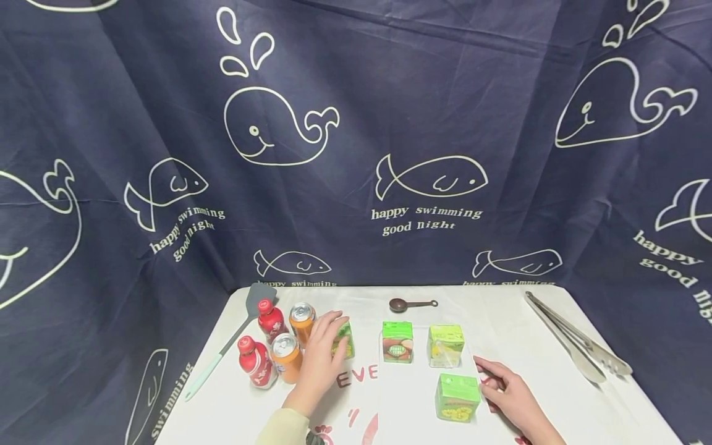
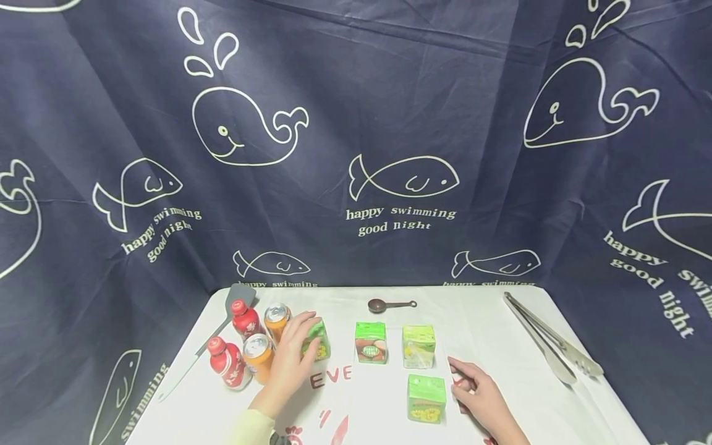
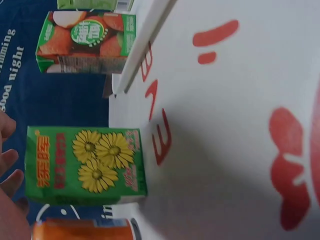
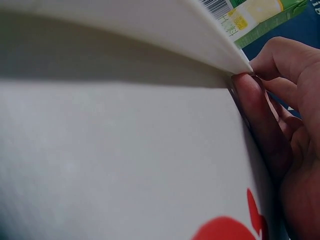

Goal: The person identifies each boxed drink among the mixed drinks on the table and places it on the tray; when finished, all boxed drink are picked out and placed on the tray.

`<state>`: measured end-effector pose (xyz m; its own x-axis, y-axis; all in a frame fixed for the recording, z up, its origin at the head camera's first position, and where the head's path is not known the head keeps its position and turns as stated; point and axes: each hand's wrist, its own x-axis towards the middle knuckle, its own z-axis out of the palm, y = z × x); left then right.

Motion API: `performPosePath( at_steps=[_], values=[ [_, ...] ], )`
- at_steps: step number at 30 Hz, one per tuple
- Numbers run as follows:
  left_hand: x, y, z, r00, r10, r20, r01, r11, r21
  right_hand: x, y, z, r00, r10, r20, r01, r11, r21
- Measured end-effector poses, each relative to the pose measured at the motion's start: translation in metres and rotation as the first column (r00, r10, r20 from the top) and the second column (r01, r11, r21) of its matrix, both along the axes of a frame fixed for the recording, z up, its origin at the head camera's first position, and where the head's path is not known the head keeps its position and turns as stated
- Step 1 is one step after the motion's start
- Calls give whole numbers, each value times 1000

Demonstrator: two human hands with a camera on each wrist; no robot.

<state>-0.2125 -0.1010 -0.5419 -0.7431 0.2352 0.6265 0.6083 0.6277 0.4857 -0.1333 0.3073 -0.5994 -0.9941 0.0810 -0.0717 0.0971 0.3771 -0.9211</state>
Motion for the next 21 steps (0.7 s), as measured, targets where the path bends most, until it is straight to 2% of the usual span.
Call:
performPosePath(
  at_steps=[10,21],
  values=[
    [1,-13,-17,997,58,51,-59,998,23,0,1,-2,1000,1,-15,-1,1000,-6],
    [-1,-16,-25,990,89,111,-94,995,37,0,0,-1,1000,-7,-6,7,1000,-14]
  ],
)
